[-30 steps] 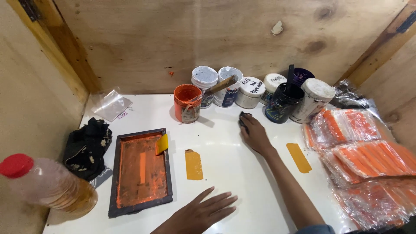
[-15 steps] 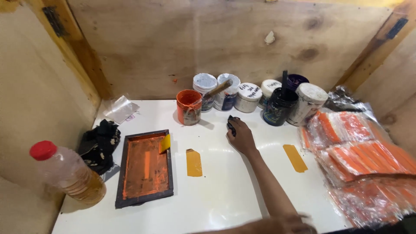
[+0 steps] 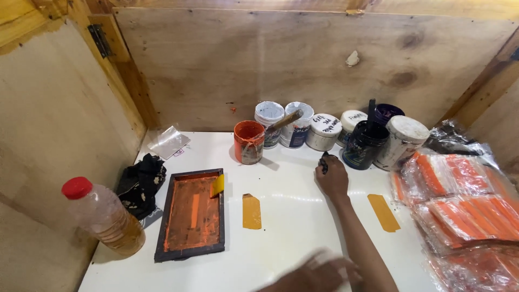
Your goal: The person uses a yellow squeegee to spread orange ink evenly across a rectangular screen printing frame. They then press the frame onto a clear plastic sheet to transfer the ink, lift the frame, and place the printed sheet aside. The person repeats this process, occasionally wiping the workspace with a cloth and handling a stack of plastic sheets.
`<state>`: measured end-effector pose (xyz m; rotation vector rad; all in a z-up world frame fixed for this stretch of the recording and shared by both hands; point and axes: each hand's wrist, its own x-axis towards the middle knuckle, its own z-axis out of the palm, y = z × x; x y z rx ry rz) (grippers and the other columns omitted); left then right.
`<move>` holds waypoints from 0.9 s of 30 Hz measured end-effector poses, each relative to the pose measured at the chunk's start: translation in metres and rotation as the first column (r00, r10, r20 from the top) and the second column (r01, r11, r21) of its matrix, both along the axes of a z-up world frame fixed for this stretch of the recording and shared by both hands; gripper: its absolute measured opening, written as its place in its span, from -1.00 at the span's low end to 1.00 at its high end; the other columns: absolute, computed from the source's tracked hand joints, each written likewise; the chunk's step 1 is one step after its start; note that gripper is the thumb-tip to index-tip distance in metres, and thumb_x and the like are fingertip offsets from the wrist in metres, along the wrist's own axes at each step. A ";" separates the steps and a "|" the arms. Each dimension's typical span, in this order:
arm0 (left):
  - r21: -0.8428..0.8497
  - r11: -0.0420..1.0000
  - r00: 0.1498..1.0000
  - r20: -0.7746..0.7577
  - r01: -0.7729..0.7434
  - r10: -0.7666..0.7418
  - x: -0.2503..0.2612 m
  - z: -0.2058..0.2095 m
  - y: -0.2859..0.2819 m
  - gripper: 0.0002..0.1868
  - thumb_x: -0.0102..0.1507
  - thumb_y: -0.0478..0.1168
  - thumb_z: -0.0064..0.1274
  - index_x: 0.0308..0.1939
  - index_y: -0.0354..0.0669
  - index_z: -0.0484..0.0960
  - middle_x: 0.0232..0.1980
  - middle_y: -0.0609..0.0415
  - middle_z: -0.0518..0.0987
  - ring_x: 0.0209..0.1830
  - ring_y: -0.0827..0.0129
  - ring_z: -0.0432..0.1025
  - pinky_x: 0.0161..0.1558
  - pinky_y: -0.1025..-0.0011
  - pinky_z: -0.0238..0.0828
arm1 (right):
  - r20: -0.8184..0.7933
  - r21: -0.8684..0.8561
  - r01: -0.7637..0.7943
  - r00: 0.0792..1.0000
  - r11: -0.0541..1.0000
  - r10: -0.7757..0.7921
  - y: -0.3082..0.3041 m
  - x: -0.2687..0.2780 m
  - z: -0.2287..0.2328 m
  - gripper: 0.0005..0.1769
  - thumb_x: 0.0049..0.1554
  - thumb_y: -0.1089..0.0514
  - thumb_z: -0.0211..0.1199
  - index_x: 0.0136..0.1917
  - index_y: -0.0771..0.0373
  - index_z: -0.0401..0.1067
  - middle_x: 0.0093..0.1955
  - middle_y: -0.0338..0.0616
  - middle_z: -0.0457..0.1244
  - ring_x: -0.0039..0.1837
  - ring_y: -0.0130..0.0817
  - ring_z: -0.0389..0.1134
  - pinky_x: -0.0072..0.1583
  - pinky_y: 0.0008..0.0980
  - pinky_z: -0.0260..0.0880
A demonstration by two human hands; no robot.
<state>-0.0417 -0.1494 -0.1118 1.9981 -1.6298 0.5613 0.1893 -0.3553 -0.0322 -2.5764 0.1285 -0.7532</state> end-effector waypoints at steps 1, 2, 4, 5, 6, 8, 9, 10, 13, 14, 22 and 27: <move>0.001 1.000 1.000 -0.015 -0.018 0.018 0.024 0.045 0.010 -0.51 0.51 -0.41 -0.28 0.55 -0.17 0.29 0.62 -0.11 0.25 0.67 0.09 0.09 0.47 -0.21 0.06 | 0.069 0.023 -0.019 0.997 1.000 0.018 -0.006 0.004 -0.004 -0.61 0.09 0.16 0.19 0.15 0.34 0.55 0.13 0.02 0.39 0.16 -0.06 0.38 0.12 -0.09 0.44; 0.001 1.000 1.000 -0.017 -0.021 0.021 0.033 0.068 0.027 -0.51 0.51 -0.41 -0.28 0.55 -0.17 0.29 0.62 -0.11 0.25 0.67 0.09 0.09 0.47 -0.21 0.06 | 0.066 0.023 -0.022 0.998 0.999 0.020 -0.009 0.008 -0.007 -0.61 0.09 0.16 0.19 0.15 0.34 0.55 0.13 0.02 0.39 0.16 -0.06 0.38 0.12 -0.09 0.44; 0.097 0.981 0.949 -0.255 -0.166 0.186 0.051 0.114 0.065 -0.25 0.31 0.07 0.04 0.42 -0.40 0.30 0.51 -0.35 0.23 0.58 -0.19 0.02 0.49 -0.20 -0.18 | 0.052 -0.004 -0.016 0.999 1.000 0.016 -0.014 0.014 -0.013 -0.58 0.11 0.15 0.16 0.19 0.37 0.52 0.17 0.06 0.38 0.23 -0.03 0.36 0.21 -0.06 0.40; 0.099 0.981 0.948 -0.256 -0.169 0.189 0.051 0.118 0.069 -0.25 0.31 0.07 0.04 0.42 -0.40 0.30 0.51 -0.35 0.23 0.58 -0.19 0.02 0.49 -0.20 -0.18 | 0.051 -0.001 -0.018 0.999 1.000 0.018 -0.017 0.017 -0.018 -0.58 0.11 0.15 0.16 0.19 0.37 0.52 0.17 0.06 0.38 0.23 -0.03 0.36 0.21 -0.06 0.40; 0.160 0.966 0.899 -0.359 -0.204 0.250 0.053 0.123 0.073 -0.24 0.34 0.08 0.00 0.45 -0.41 0.24 0.57 -0.32 0.12 0.62 -0.15 -0.11 0.52 -0.10 -0.30 | 0.063 -0.017 -0.027 0.998 0.999 0.028 -0.020 0.021 -0.020 -0.55 0.11 0.16 0.16 0.22 0.40 0.51 0.20 0.09 0.36 0.26 -0.01 0.34 0.24 -0.05 0.38; 0.223 0.947 0.837 -0.451 -0.231 0.310 0.053 0.131 0.076 -0.22 0.38 0.10 -0.04 0.47 -0.42 0.19 0.63 -0.29 0.01 0.66 -0.12 -0.24 0.55 0.00 -0.43 | 0.078 -0.035 -0.036 0.996 0.999 0.039 -0.024 0.025 -0.021 -0.52 0.11 0.16 0.17 0.25 0.42 0.49 0.23 0.12 0.35 0.29 0.01 0.33 0.27 -0.04 0.36; 0.252 0.946 0.854 -0.428 -0.202 0.296 0.051 0.133 0.076 -0.22 0.37 0.10 -0.07 0.49 -0.37 0.18 0.64 -0.28 -0.02 0.67 -0.10 -0.25 0.53 -0.07 -0.49 | 0.075 -0.054 -0.047 0.996 0.997 0.051 -0.023 0.023 -0.020 -0.53 0.10 0.16 0.16 0.24 0.42 0.48 0.20 0.12 0.34 0.26 0.02 0.33 0.24 -0.03 0.37; 0.283 0.943 0.869 -0.406 -0.174 0.282 0.049 0.136 0.076 -0.22 0.36 0.11 -0.11 0.52 -0.32 0.17 0.66 -0.27 -0.05 0.67 -0.09 -0.26 0.51 -0.14 -0.55 | 0.071 -0.072 -0.060 0.995 0.996 0.065 -0.023 0.022 -0.018 -0.53 0.09 0.15 0.16 0.22 0.42 0.47 0.18 0.12 0.34 0.23 0.03 0.33 0.20 -0.03 0.37; 0.303 0.934 0.875 -0.381 -0.187 0.299 0.049 0.130 0.076 -0.19 0.36 0.15 -0.16 0.55 -0.28 0.13 0.65 -0.27 -0.02 0.66 -0.06 -0.23 0.52 -0.10 -0.57 | 0.084 -0.108 -0.132 0.986 0.985 0.141 -0.018 0.002 -0.006 -0.54 0.12 0.16 0.17 0.24 0.43 0.45 0.19 0.17 0.33 0.23 0.07 0.32 0.25 -0.03 0.35; 0.303 0.934 0.876 -0.377 -0.190 0.300 0.048 0.132 0.077 -0.19 0.36 0.15 -0.16 0.55 -0.28 0.13 0.65 -0.27 -0.02 0.66 -0.06 -0.23 0.52 -0.10 -0.57 | 0.089 -0.108 -0.132 0.986 0.985 0.142 -0.014 -0.010 -0.001 -0.54 0.12 0.16 0.17 0.24 0.43 0.45 0.19 0.17 0.33 0.23 0.07 0.32 0.25 -0.03 0.35; 0.274 0.947 0.880 -0.391 -0.168 0.269 0.052 0.128 0.076 -0.18 0.34 0.17 -0.20 0.52 -0.33 0.16 0.64 -0.30 0.01 0.66 -0.08 -0.20 0.52 -0.13 -0.58 | -0.105 -0.034 -0.345 0.935 0.938 0.340 0.002 -0.137 0.011 -0.35 0.08 0.06 0.25 0.44 0.19 0.33 0.43 0.12 0.22 0.43 0.00 0.28 0.38 -0.07 0.32; 0.249 0.940 0.913 -0.275 -0.234 0.301 0.059 0.103 0.070 -0.26 0.39 0.04 -0.22 0.51 -0.43 0.16 0.61 -0.30 0.10 0.63 -0.07 -0.08 0.50 -0.15 -0.36 | -0.209 0.594 -0.078 0.946 0.800 0.248 0.054 -0.225 0.052 -0.47 0.06 0.24 0.36 0.32 0.30 0.51 0.37 -0.03 0.35 0.40 -0.28 0.28 0.39 -0.32 0.23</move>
